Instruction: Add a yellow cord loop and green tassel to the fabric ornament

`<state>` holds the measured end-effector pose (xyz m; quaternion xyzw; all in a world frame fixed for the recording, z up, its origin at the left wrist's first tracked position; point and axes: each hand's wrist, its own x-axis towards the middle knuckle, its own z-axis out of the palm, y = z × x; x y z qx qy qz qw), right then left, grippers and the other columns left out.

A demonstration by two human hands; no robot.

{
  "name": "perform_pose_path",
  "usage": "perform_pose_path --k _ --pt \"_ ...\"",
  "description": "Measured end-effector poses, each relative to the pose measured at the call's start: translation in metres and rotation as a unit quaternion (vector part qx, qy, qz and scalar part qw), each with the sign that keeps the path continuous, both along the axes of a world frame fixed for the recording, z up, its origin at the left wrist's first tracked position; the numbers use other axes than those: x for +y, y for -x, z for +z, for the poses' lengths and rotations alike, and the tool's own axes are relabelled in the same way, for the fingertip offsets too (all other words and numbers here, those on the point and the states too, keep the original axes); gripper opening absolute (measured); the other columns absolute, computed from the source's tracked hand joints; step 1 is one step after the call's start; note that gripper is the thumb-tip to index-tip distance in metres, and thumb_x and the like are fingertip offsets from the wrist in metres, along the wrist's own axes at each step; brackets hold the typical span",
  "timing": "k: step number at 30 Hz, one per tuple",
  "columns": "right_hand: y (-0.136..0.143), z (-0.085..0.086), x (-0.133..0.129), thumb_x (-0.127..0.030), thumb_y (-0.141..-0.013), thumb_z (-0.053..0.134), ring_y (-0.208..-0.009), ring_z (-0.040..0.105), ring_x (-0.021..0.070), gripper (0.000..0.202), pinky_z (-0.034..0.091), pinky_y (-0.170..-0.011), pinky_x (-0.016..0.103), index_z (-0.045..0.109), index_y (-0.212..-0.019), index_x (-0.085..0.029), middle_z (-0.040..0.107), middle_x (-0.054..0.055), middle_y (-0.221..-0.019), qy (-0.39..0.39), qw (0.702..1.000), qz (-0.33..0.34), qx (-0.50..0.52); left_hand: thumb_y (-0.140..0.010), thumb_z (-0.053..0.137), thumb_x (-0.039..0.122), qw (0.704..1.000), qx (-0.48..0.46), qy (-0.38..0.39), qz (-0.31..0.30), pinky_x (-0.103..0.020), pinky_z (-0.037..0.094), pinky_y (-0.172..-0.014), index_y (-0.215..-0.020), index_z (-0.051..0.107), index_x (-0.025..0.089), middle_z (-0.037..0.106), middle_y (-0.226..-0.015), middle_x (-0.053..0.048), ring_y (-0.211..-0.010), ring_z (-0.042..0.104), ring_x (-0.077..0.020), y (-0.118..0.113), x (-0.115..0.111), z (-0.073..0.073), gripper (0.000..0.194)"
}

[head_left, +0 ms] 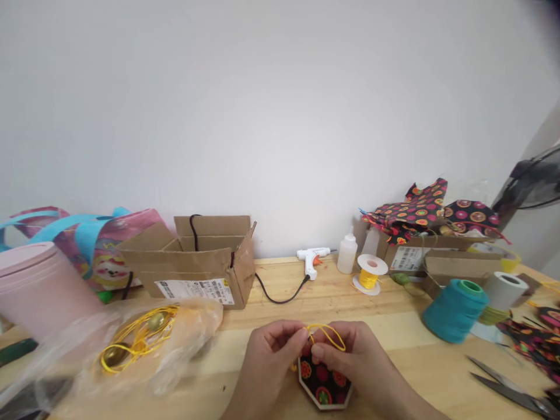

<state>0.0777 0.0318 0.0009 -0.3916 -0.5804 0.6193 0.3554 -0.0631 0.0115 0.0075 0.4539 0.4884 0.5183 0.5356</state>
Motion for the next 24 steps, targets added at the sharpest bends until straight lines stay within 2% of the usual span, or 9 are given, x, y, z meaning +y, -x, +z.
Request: perform_pose_path --k 4,7,10,12,14,16,17,19,24 --pt "0.003 -0.003 -0.004 -0.038 -0.067 0.058 -0.044 0.047 0.0081 0.027 0.037 -0.044 0.018 0.061 -0.058 -0.013 0.056 -0.002 -0.049 -0.059 0.995 -0.044 -0.070 -0.063 0.065 0.024 0.999 0.015 0.005 0.039 -0.019 0.043 -0.055 -0.066 0.068 0.014 0.065 -0.056 0.001 -0.056 0.055 -0.0117 -0.001 -0.001 -0.003 0.011" --pt "0.002 -0.003 -0.006 -0.026 -0.072 0.053 -0.046 0.046 0.0090 0.020 0.035 -0.045 0.019 0.061 -0.058 -0.014 0.057 -0.001 -0.050 -0.217 0.961 -0.060 -0.160 -0.065 0.063 0.026 0.999 0.027 -0.005 0.045 -0.020 0.044 -0.057 -0.070 0.069 0.015 0.066 -0.059 0.000 -0.059 0.056 -0.0132 -0.003 -0.002 -0.009 0.014" --pt "-0.002 -0.001 -0.005 -0.015 -0.074 0.048 -0.051 0.046 0.0103 0.018 0.035 -0.049 0.020 0.061 -0.061 -0.016 0.057 0.001 -0.054 -0.452 0.858 -0.072 -0.231 -0.066 0.061 0.028 0.997 0.058 -0.016 0.045 -0.022 0.044 -0.059 -0.071 0.068 0.015 0.067 -0.062 -0.001 -0.062 0.057 -0.0145 -0.004 -0.003 -0.012 0.016" --pt "-0.004 0.002 -0.003 -0.013 -0.077 0.043 -0.052 0.044 0.0109 0.022 0.033 -0.049 0.021 0.059 -0.062 -0.016 0.056 0.001 -0.055 -0.559 0.785 -0.065 -0.259 -0.067 0.059 0.028 0.995 0.086 -0.028 0.039 -0.022 0.045 -0.059 -0.069 0.068 0.015 0.067 -0.063 -0.002 -0.063 0.057 -0.0155 -0.005 -0.003 -0.011 0.016" --pt "-0.007 0.006 -0.002 -0.013 -0.079 0.040 -0.052 0.041 0.0114 0.025 0.031 -0.047 0.022 0.057 -0.061 -0.016 0.055 0.001 -0.054 -0.613 0.735 -0.054 -0.286 -0.069 0.057 0.028 0.990 0.125 -0.058 0.024 -0.023 0.045 -0.060 -0.068 0.067 0.015 0.066 -0.065 -0.003 -0.064 0.057 -0.0165 -0.005 -0.003 -0.007 0.016" --pt "-0.011 0.012 0.000 -0.014 -0.080 0.040 -0.054 0.041 0.0119 0.024 0.031 -0.047 0.022 0.056 -0.062 -0.017 0.055 0.002 -0.057 -0.630 0.713 -0.036 -0.305 -0.071 0.054 0.027 0.979 0.175 -0.099 0.004 -0.024 0.044 -0.060 -0.068 0.067 0.017 0.065 -0.066 -0.003 -0.064 0.057 -0.0169 -0.004 -0.004 -0.003 0.017" --pt "-0.013 0.015 0.000 -0.015 -0.081 0.040 -0.056 0.043 0.0122 0.023 0.032 -0.049 0.022 0.057 -0.065 -0.017 0.056 0.002 -0.060 -0.628 0.714 -0.028 -0.308 -0.072 0.053 0.026 0.972 0.202 -0.120 -0.007 -0.024 0.044 -0.059 -0.069 0.067 0.017 0.065 -0.066 -0.003 -0.064 0.057 -0.0167 -0.003 -0.005 -0.001 0.017" --pt "-0.017 0.019 0.002 -0.015 -0.081 0.042 -0.063 0.046 0.0127 0.019 0.035 -0.054 0.022 0.058 -0.072 -0.018 0.058 0.003 -0.070 -0.597 0.746 -0.005 -0.297 -0.073 0.051 0.023 0.956 0.250 -0.152 -0.027 -0.023 0.043 -0.059 -0.069 0.067 0.018 0.064 -0.065 -0.003 -0.062 0.056 -0.0161 -0.003 -0.007 0.003 0.018" --pt "-0.020 0.018 0.005 -0.019 -0.079 0.048 -0.060 0.051 0.0107 0.012 0.039 -0.055 0.021 0.057 -0.072 -0.018 0.058 0.000 -0.064 -0.380 0.899 0.015 -0.216 -0.075 0.050 0.020 0.937 0.296 -0.175 -0.062 -0.023 0.041 -0.060 -0.071 0.067 0.020 0.062 -0.066 -0.003 -0.062 0.055 -0.0154 -0.003 -0.012 0.009 0.018"
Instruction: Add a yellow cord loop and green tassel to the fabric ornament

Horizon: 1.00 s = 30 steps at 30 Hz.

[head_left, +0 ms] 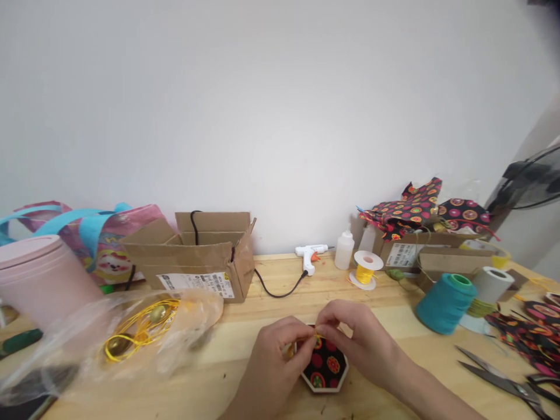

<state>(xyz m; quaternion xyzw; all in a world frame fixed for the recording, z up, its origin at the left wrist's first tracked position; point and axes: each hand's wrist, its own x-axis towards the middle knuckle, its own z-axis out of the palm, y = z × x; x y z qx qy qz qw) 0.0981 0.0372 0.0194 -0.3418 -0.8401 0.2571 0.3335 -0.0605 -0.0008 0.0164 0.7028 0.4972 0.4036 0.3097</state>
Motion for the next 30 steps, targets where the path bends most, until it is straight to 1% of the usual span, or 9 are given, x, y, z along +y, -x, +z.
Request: perform_pose_path --k 2,5,9,12,16,19,24,27,30 --pt "0.002 -0.002 0.001 -0.023 -0.079 0.048 -0.053 0.049 0.0096 0.014 0.037 -0.049 0.020 0.056 -0.069 -0.017 0.056 -0.002 -0.057 0.093 0.995 -0.020 0.032 -0.075 0.049 0.019 1.000 -0.011 0.009 -0.014 -0.022 0.042 -0.061 -0.075 0.067 0.021 0.063 -0.068 -0.003 -0.065 0.055 -0.0155 0.000 -0.001 0.001 0.018" --pt "0.006 -0.005 0.001 -0.028 -0.077 0.050 -0.050 0.048 0.0091 0.017 0.036 -0.046 0.019 0.056 -0.067 -0.015 0.055 -0.002 -0.055 0.197 0.976 -0.027 0.087 -0.076 0.049 0.019 0.999 -0.033 0.012 -0.019 -0.022 0.042 -0.062 -0.082 0.068 0.022 0.064 -0.070 -0.002 -0.066 0.057 -0.0153 0.000 -0.001 0.000 0.020" --pt "0.010 -0.007 0.000 -0.035 -0.070 0.057 -0.047 0.048 0.0081 0.022 0.036 -0.045 0.019 0.055 -0.066 -0.014 0.056 -0.002 -0.053 0.305 0.937 -0.027 0.171 -0.076 0.051 0.021 0.999 -0.035 -0.009 0.002 -0.022 0.044 -0.063 -0.081 0.068 0.023 0.067 -0.071 -0.002 -0.066 0.058 -0.0150 0.002 0.000 -0.003 0.019" --pt "0.012 -0.009 -0.002 -0.040 -0.062 0.064 -0.039 0.043 0.0054 0.029 0.031 -0.039 0.016 0.054 -0.061 -0.012 0.053 -0.004 -0.046 0.388 0.899 -0.023 0.202 -0.075 0.051 0.023 0.999 -0.028 -0.026 0.022 -0.021 0.044 -0.061 -0.076 0.068 0.022 0.067 -0.069 -0.002 -0.064 0.059 -0.0149 0.003 0.001 -0.004 0.017" --pt "0.015 -0.014 -0.004 -0.042 -0.062 0.064 -0.036 0.040 0.0033 0.032 0.027 -0.037 0.014 0.057 -0.061 -0.011 0.053 -0.003 -0.045 0.449 0.864 -0.007 0.227 -0.075 0.052 0.024 0.997 -0.062 -0.021 0.042 -0.022 0.044 -0.059 -0.069 0.067 0.019 0.066 -0.066 -0.003 -0.063 0.058 -0.0155 0.003 0.001 -0.006 0.017" --pt "0.018 -0.017 -0.007 -0.042 -0.063 0.064 -0.038 0.038 0.0033 0.032 0.028 -0.038 0.015 0.058 -0.061 -0.011 0.051 -0.004 -0.046 0.422 0.875 -0.025 0.236 -0.073 0.054 0.024 0.990 -0.127 0.021 0.062 -0.022 0.044 -0.059 -0.067 0.067 0.018 0.064 -0.065 -0.003 -0.063 0.057 -0.0157 0.002 0.001 -0.007 0.015" --pt "0.023 -0.016 -0.011 -0.040 -0.070 0.058 -0.053 0.049 0.0102 0.027 0.038 -0.050 0.020 0.062 -0.065 -0.014 0.057 0.000 -0.057 0.283 0.938 -0.050 0.191 -0.067 0.060 0.025 0.965 -0.222 0.092 0.110 -0.023 0.045 -0.059 -0.067 0.067 0.015 0.066 -0.064 -0.002 -0.063 0.057 -0.0159 -0.002 0.003 -0.010 0.012" --pt "0.022 -0.017 -0.011 -0.031 -0.077 0.050 -0.061 0.052 0.0128 0.021 0.040 -0.057 0.023 0.063 -0.069 -0.017 0.059 0.001 -0.063 0.135 0.982 -0.060 0.115 -0.066 0.061 0.026 0.946 -0.270 0.132 0.121 -0.022 0.044 -0.059 -0.066 0.065 0.014 0.066 -0.061 -0.002 -0.062 0.057 -0.0149 -0.003 0.006 -0.013 0.013" --pt "0.019 -0.018 -0.008 -0.022 -0.080 0.047 -0.060 0.049 0.0123 0.019 0.037 -0.056 0.023 0.061 -0.067 -0.018 0.058 0.001 -0.061 -0.054 0.995 -0.070 0.040 -0.066 0.061 0.028 0.928 -0.315 0.165 0.110 -0.022 0.043 -0.057 -0.063 0.064 0.013 0.062 -0.054 0.000 -0.057 0.055 -0.0131 -0.003 0.008 -0.017 0.016"
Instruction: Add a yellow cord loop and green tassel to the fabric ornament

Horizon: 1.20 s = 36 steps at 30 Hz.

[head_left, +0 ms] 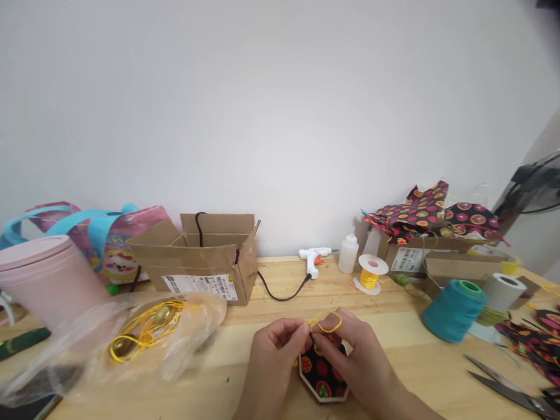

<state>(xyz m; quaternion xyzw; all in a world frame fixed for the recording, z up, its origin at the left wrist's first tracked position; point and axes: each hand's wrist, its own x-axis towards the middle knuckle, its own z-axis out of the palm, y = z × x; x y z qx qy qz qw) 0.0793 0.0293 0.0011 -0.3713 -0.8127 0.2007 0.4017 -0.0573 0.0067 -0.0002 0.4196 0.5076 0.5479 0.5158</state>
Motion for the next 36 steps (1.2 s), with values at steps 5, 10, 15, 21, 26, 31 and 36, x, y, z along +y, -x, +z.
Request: perform_pose_path --k 5,10,15,21,26,31,36 --pt "-0.005 0.004 -0.002 -0.018 -0.084 0.039 -0.054 0.040 0.0140 0.023 0.027 -0.048 0.026 0.057 -0.070 -0.018 0.053 0.001 -0.056 -0.291 0.940 -0.004 -0.180 -0.064 0.062 0.028 1.000 -0.001 0.002 0.008 -0.020 0.039 -0.051 -0.060 0.064 0.013 0.058 -0.048 0.003 -0.049 0.050 -0.0104 -0.001 0.000 -0.001 0.016" --pt "-0.003 0.010 -0.005 -0.016 -0.086 0.032 -0.073 0.047 0.0182 0.026 0.034 -0.062 0.031 0.057 -0.077 -0.017 0.058 0.007 -0.081 -0.375 0.900 -0.031 -0.222 -0.063 0.062 0.026 0.998 0.068 -0.010 0.009 -0.022 0.041 -0.050 -0.062 0.066 0.013 0.064 -0.056 -0.001 -0.054 0.054 -0.0139 0.001 0.001 0.000 0.014" --pt "-0.005 0.013 0.003 -0.016 -0.082 0.043 -0.074 0.051 0.0152 0.016 0.039 -0.068 0.029 0.055 -0.072 -0.019 0.060 0.002 -0.075 -0.251 0.957 0.024 -0.145 -0.066 0.059 0.025 0.993 0.103 -0.035 -0.043 -0.023 0.043 -0.053 -0.068 0.068 0.014 0.068 -0.063 -0.004 -0.059 0.058 -0.0162 0.004 0.000 0.003 0.015" --pt "-0.012 0.017 0.003 -0.013 -0.079 0.046 -0.071 0.053 0.0130 0.011 0.042 -0.062 0.024 0.055 -0.077 -0.018 0.060 0.003 -0.077 -0.105 0.992 0.062 -0.039 -0.069 0.057 0.022 0.991 0.054 -0.070 -0.099 -0.024 0.045 -0.061 -0.078 0.070 0.015 0.068 -0.068 -0.003 -0.065 0.058 -0.0161 0.002 -0.002 0.007 0.017" --pt "-0.015 0.016 0.003 -0.014 -0.081 0.044 -0.071 0.050 0.0134 0.012 0.040 -0.062 0.025 0.055 -0.077 -0.018 0.059 0.003 -0.077 -0.117 0.989 0.066 -0.066 -0.070 0.056 0.024 0.991 0.088 -0.058 -0.084 -0.023 0.045 -0.060 -0.076 0.069 0.016 0.068 -0.065 -0.003 -0.064 0.058 -0.0159 0.002 -0.001 0.008 0.017" --pt "-0.016 0.015 0.006 -0.017 -0.082 0.043 -0.068 0.047 0.0143 0.015 0.036 -0.057 0.026 0.057 -0.077 -0.018 0.059 0.003 -0.077 -0.187 0.969 0.069 -0.147 -0.073 0.052 0.026 0.973 0.197 -0.090 -0.074 -0.024 0.044 -0.058 -0.071 0.068 0.014 0.066 -0.065 -0.005 -0.063 0.057 -0.0170 0.001 -0.004 0.009 0.020" --pt "-0.014 0.016 0.006 -0.022 -0.079 0.048 -0.062 0.050 0.0130 0.015 0.038 -0.056 0.024 0.059 -0.070 -0.017 0.059 0.002 -0.064 0.016 0.998 0.050 -0.038 -0.074 0.050 0.020 0.932 0.317 -0.158 -0.075 -0.022 0.041 -0.054 -0.068 0.067 0.017 0.061 -0.059 -0.002 -0.056 0.053 -0.0139 0.001 -0.009 0.012 0.018"
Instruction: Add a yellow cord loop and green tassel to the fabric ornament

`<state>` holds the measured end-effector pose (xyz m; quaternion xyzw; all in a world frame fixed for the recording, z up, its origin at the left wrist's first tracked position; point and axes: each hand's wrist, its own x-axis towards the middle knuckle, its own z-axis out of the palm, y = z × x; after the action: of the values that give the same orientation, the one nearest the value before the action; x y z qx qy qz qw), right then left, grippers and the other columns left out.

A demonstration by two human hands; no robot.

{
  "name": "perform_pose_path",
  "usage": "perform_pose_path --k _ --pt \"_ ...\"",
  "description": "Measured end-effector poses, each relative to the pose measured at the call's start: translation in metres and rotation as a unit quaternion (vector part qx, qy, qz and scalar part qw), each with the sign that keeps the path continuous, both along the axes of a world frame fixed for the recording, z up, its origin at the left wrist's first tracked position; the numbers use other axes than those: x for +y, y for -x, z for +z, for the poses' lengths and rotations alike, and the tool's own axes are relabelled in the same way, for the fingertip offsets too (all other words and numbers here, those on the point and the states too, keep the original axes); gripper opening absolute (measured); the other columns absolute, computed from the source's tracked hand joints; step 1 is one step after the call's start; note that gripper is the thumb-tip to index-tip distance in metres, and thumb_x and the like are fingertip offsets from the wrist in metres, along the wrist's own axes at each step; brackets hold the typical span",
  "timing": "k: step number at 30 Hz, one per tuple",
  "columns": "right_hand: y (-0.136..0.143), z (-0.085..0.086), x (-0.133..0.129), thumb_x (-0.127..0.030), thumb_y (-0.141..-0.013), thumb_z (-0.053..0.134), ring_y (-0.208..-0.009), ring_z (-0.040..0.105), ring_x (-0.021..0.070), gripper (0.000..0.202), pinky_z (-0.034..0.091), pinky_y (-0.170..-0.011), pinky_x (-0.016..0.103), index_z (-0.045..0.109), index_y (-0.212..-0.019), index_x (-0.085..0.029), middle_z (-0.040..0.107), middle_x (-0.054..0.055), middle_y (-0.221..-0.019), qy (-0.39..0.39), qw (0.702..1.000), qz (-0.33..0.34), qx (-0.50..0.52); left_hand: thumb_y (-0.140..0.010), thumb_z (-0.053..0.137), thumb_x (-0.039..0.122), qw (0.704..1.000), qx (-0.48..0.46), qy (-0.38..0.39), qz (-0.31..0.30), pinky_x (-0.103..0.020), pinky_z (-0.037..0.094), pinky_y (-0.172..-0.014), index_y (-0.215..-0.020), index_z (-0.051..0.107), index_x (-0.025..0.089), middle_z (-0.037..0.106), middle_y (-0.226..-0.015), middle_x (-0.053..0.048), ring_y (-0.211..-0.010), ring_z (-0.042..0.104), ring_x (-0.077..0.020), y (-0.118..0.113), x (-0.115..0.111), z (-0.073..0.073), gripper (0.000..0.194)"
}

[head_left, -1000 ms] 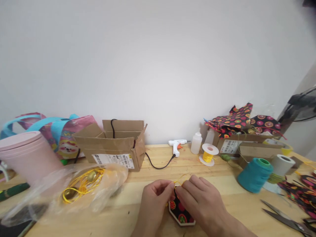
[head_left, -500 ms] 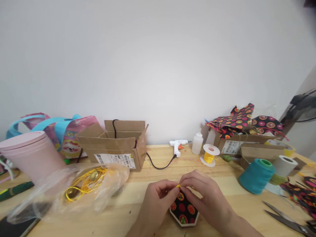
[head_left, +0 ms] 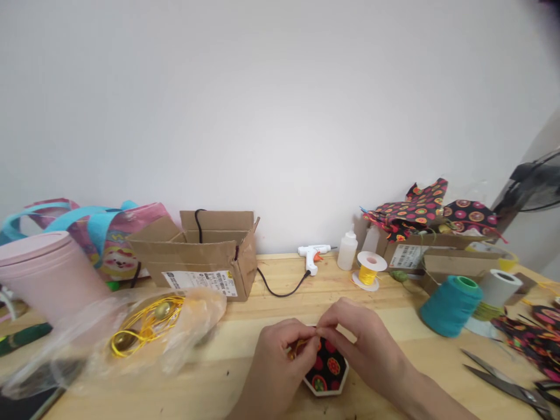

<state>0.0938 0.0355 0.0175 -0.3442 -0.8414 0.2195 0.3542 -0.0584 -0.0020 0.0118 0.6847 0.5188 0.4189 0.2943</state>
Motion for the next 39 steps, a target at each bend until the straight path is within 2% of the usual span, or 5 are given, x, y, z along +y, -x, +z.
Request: perform_pose_path --k 6,18,20,27,39 --pt "0.007 -0.003 -0.001 -0.039 -0.068 0.059 -0.042 0.044 0.0065 0.026 0.033 -0.041 0.017 0.056 -0.064 -0.013 0.057 -0.001 -0.054 0.422 0.882 0.012 0.209 -0.074 0.050 0.015 0.995 0.050 -0.084 -0.018 -0.021 0.043 -0.056 -0.070 0.065 0.015 0.063 -0.062 -0.004 -0.058 0.056 -0.0133 0.003 0.000 0.001 0.016" --pt "0.010 -0.008 -0.008 -0.026 -0.064 0.066 -0.037 0.038 -0.0004 0.018 0.023 -0.033 0.008 0.056 -0.064 -0.011 0.048 -0.005 -0.047 0.674 0.658 0.038 0.333 -0.074 0.053 0.015 0.993 0.022 -0.111 -0.018 -0.021 0.045 -0.060 -0.075 0.067 0.017 0.065 -0.068 -0.005 -0.064 0.059 -0.0143 0.006 -0.001 0.003 0.015" --pt "0.011 -0.009 -0.008 -0.029 -0.065 0.065 -0.037 0.038 0.0001 0.021 0.026 -0.034 0.009 0.054 -0.062 -0.011 0.047 -0.005 -0.048 0.662 0.679 0.056 0.312 -0.073 0.054 0.017 0.998 -0.036 -0.052 0.006 -0.022 0.044 -0.059 -0.069 0.066 0.017 0.064 -0.065 -0.003 -0.062 0.057 -0.0145 0.005 0.000 0.002 0.012" --pt "0.014 -0.015 -0.006 -0.032 -0.066 0.062 -0.049 0.047 0.0075 0.020 0.039 -0.046 0.017 0.054 -0.073 -0.015 0.055 -0.002 -0.058 0.363 0.912 -0.008 0.191 -0.068 0.060 0.024 0.955 -0.262 0.131 0.048 -0.018 0.040 -0.051 -0.064 0.064 0.014 0.060 -0.054 0.002 -0.053 0.050 -0.0097 0.003 0.009 -0.004 0.011" --pt "0.004 0.002 -0.001 -0.021 -0.076 0.051 -0.062 0.054 0.0121 0.012 0.043 -0.058 0.021 0.058 -0.067 -0.016 0.058 0.000 -0.065 0.203 0.973 -0.010 0.112 -0.068 0.061 0.022 0.878 -0.404 0.239 -0.094 -0.018 0.036 -0.047 -0.066 0.068 0.010 0.061 -0.057 -0.002 -0.045 0.047 -0.0062 0.005 0.012 -0.015 0.014"
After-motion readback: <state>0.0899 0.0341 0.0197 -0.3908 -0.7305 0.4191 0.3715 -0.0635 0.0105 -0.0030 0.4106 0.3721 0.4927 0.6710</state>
